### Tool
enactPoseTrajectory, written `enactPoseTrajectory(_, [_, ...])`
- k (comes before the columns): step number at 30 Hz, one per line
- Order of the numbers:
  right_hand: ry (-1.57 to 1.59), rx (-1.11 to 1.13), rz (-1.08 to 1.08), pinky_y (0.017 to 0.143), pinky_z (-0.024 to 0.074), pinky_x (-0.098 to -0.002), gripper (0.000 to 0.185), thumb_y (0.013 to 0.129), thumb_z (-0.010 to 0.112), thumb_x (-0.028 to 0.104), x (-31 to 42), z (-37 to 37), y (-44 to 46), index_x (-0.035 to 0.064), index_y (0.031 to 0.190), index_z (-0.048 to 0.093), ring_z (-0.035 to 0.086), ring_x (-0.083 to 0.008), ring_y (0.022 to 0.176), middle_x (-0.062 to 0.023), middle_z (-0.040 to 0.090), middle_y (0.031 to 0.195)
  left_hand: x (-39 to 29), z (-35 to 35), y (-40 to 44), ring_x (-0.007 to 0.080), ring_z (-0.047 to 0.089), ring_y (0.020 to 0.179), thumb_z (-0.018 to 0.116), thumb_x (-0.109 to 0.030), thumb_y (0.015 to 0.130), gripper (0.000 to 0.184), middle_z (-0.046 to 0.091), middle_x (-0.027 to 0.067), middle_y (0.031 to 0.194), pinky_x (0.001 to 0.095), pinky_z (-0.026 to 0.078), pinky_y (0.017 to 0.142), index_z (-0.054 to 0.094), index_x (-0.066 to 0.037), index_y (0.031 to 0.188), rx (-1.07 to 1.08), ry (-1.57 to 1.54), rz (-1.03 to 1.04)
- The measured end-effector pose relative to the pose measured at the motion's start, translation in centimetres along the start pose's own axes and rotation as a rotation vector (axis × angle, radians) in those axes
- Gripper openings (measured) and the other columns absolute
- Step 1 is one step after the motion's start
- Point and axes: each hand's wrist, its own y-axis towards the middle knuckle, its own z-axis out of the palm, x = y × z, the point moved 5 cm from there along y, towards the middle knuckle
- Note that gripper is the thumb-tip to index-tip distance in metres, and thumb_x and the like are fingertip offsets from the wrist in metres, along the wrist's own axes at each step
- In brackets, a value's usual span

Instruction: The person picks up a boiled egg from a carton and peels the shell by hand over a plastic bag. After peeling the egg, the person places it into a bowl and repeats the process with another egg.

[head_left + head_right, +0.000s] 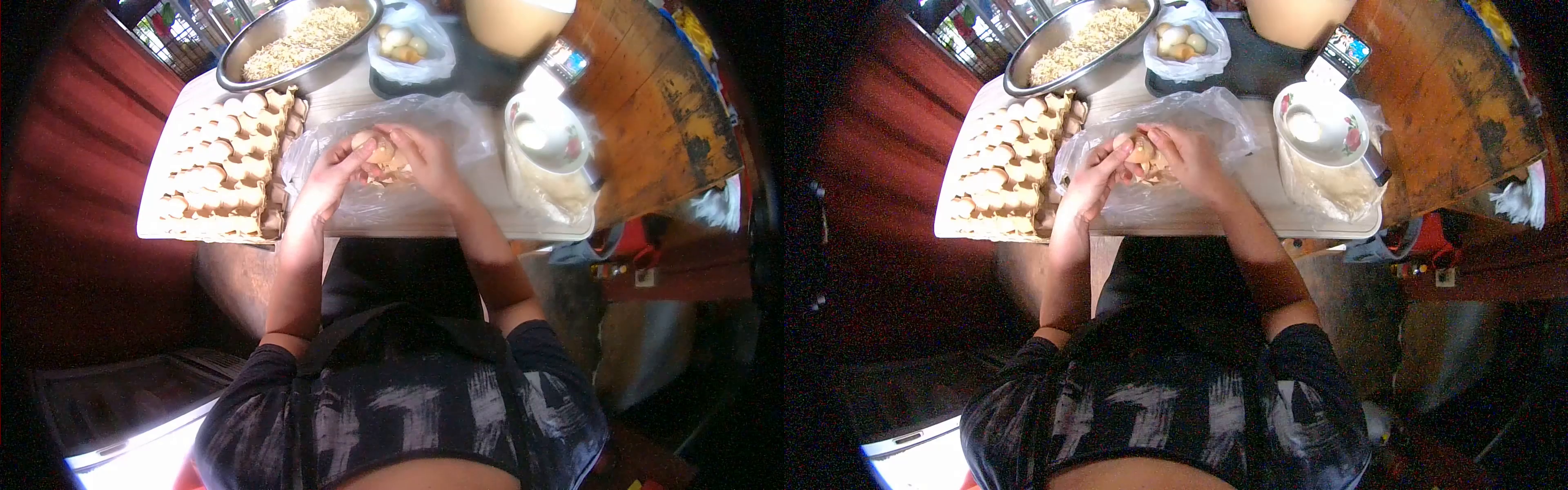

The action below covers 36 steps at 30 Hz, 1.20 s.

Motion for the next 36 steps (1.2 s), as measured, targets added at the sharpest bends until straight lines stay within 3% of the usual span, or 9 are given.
enactPoseTrajectory(1, [0.000,0.001,-0.002,0.077,0.0490,-0.0357,0.026,0.092,0.052,0.016,-0.1,0.0,0.1,0.0008,0.109,0.063,0.065,-0.0297,0.089,-0.0182,0.065,0.100,0.1,-0.1,0.1,0.0100,0.062,0.075,0.061,-0.031,0.090,0.036,0.064,0.0033,0.097,0.0226,0.042,0.067,0.058,-0.003,0.112,-0.001,0.000,0.003])
enactPoseTrajectory(3, [-0.163,-0.024,-0.239,0.076,0.0483,-0.0344,0.025,0.090,0.056,0.015,0.9,-0.2,0.3,0.0008,0.109,0.063,0.063,-0.0284,0.088,-0.0166,0.066,0.097,0.0,-0.4,0.4,0.0096,0.061,0.076,0.062,-0.030,0.089,0.035,0.064,0.0029,0.097,0.0220,0.042,0.066,0.058,-0.004,0.112,-0.009,-0.032,0.037])
enactPoseTrajectory(10, [-0.132,-0.056,-0.249,0.074,0.0469,-0.0364,0.023,0.087,0.058,0.011,0.5,-0.4,0.2,0.0008,0.106,0.065,0.060,-0.0284,0.082,-0.0153,0.065,0.089,0.3,-0.2,0.8,0.0110,0.061,0.077,0.059,-0.025,0.092,0.032,0.064,0.0046,0.099,0.0224,0.043,0.066,0.055,-0.001,0.114,-0.024,0.037,0.039])
enactPoseTrajectory(18, [-0.471,-0.194,-0.366,0.069,0.0457,-0.0423,0.015,0.081,0.059,0.006,1.1,0.4,-0.6,0.0048,0.096,0.059,0.058,-0.0323,0.079,-0.0121,0.058,0.082,0.0,0.6,0.5,0.0100,0.060,0.074,0.063,-0.030,0.089,0.036,0.065,0.0050,0.093,0.0217,0.044,0.062,0.059,0.001,0.108,-0.054,0.001,0.057])
enactPoseTrajectory(21, [-0.487,-0.196,-0.357,0.069,0.0456,-0.0426,0.012,0.080,0.059,0.006,1.4,0.4,-0.7,0.0052,0.093,0.059,0.057,-0.0321,0.079,-0.0120,0.058,0.081,0.3,0.5,0.6,0.0108,0.060,0.073,0.061,-0.031,0.090,0.036,0.065,0.0052,0.094,0.0222,0.043,0.062,0.059,0.000,0.109,-0.082,-0.092,-0.036])
enactPoseTrajectory(28, [-0.431,-0.254,-0.373,0.071,0.0456,-0.0433,0.012,0.081,0.057,0.004,1.1,0.1,-0.6,0.0039,0.093,0.059,0.057,-0.0346,0.080,-0.0137,0.058,0.083,0.0,0.7,0.4,0.0129,0.062,0.076,0.059,-0.029,0.092,0.036,0.064,0.0063,0.097,0.0227,0.044,0.064,0.057,0.001,0.111,-0.045,-0.062,-0.007])
enactPoseTrajectory(34, [-0.383,-0.253,-0.266,0.071,0.0459,-0.0435,0.010,0.083,0.055,0.004,0.5,-0.3,-0.2,0.0006,0.091,0.060,0.058,-0.0349,0.081,-0.0170,0.060,0.085,-0.8,1.0,-0.1,0.0154,0.064,0.081,0.059,-0.028,0.091,0.036,0.063,0.0074,0.101,0.0237,0.047,0.065,0.056,0.001,0.114,0.037,-0.186,-0.007])
enactPoseTrajectory(36, [-0.149,-0.250,-0.171,0.061,0.0473,-0.0368,0.014,0.089,0.054,0.011,-0.3,-0.2,-0.2,-0.0009,0.092,0.061,0.061,-0.0269,0.069,-0.0154,0.062,0.077,-1.0,0.7,-0.1,0.0133,0.064,0.077,0.057,-0.027,0.092,0.037,0.065,0.0071,0.101,0.0213,0.047,0.064,0.054,0.000,0.117,0.002,-0.078,0.040])
